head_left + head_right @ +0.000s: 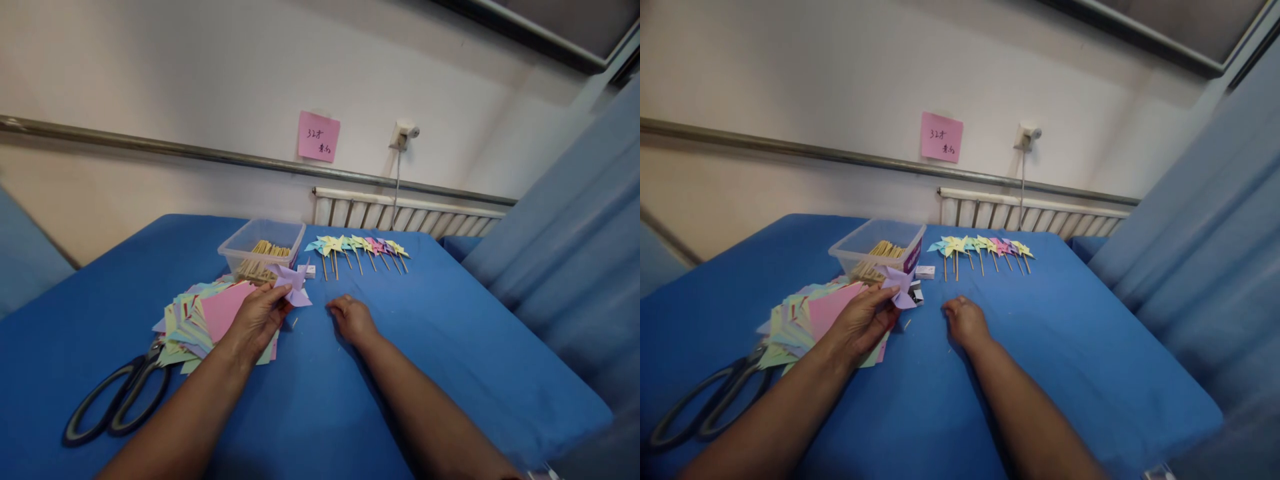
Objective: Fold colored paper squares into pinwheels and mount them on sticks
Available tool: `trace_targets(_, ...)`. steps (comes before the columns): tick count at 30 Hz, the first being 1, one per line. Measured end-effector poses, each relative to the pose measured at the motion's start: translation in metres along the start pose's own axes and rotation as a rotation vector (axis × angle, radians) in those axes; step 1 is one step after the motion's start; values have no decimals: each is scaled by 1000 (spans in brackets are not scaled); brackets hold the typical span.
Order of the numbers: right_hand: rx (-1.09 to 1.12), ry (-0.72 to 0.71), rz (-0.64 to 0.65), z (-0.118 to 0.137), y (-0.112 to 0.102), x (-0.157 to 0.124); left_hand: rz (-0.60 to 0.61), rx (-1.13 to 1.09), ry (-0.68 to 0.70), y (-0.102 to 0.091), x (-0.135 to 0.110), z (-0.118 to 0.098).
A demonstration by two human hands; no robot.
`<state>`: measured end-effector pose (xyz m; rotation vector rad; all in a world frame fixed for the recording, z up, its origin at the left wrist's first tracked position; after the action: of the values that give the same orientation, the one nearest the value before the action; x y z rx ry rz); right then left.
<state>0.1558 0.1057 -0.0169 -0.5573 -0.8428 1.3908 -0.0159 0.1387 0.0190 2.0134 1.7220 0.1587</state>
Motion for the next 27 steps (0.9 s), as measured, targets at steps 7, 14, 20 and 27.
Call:
trace_targets(7,46,-12,-9,-1,-6,-8,-1,-1,-2,-1,1,0)
trace_targets(14,14,-9,-6,6,-6,-8,16,3,0,1,1,0)
trace_targets(20,-77,-20,45,10,-2,-7,16,19,4,3,-1,-1)
trace_targets(27,-207,-16,85,14,-5,-12,6,28,-32,3,-3,1)
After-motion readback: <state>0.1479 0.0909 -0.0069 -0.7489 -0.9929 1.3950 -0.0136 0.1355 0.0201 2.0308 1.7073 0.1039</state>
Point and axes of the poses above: each hand's wrist, its own x-axis towards the middle knuckle, its own y-axis out of the palm, z = x × y, the point moved 10 cm from there along x, towards the middle knuckle, and after that the axes turned 10 degrees about x, right-handed, at the moved point
